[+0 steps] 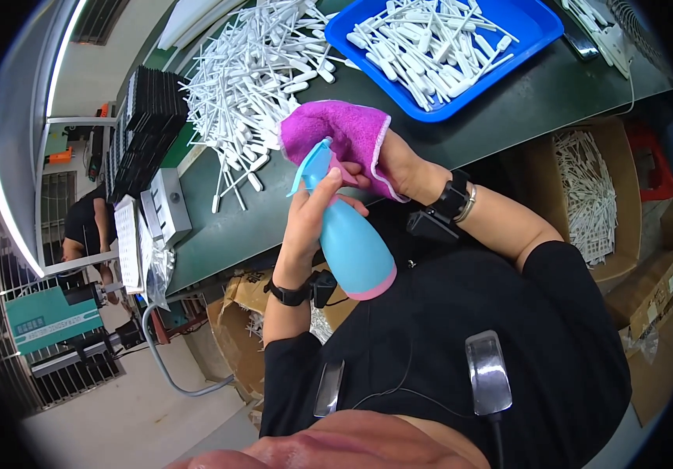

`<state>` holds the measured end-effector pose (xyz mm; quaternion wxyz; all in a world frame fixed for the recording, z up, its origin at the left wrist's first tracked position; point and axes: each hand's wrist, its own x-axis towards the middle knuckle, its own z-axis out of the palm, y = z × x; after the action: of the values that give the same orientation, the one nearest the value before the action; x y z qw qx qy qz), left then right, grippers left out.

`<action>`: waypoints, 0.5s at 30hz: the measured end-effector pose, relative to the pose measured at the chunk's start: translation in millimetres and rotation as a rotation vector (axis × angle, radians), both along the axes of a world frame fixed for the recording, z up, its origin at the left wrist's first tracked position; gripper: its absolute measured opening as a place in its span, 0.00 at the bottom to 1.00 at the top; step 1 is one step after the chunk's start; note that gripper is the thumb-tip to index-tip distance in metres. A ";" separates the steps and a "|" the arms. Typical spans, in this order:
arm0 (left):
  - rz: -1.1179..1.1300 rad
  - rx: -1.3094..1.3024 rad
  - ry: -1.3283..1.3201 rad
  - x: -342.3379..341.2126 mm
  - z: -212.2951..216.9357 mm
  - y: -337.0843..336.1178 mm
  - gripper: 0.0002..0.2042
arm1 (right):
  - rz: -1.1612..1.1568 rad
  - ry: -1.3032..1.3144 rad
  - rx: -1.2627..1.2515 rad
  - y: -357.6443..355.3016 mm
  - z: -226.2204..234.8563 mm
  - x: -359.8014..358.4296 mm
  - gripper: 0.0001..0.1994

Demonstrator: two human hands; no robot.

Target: The person picks up white plastic parts, wipes them with a cloth, and places them into a blue tray, occasionally spraying the cloth with a spray bottle.

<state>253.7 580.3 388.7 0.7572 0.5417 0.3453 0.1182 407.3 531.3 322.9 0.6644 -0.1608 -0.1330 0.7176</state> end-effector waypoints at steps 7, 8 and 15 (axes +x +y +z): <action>-0.007 0.291 0.130 -6.7 -14.7 4.1 0.16 | -0.121 -0.212 0.109 -2.3 0.3 -6.8 0.25; -0.013 0.388 0.162 -6.3 -15.3 2.1 0.16 | -0.147 -0.253 0.096 -2.6 -2.0 -7.3 0.24; 0.005 0.711 0.243 -1.2 -7.3 -14.5 0.13 | -0.245 -0.206 0.104 -2.1 -1.6 -7.2 0.21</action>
<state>252.5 565.8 381.4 0.4751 0.7799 0.3713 0.1675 400.2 529.2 321.3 0.7371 -0.2139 -0.2166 0.6033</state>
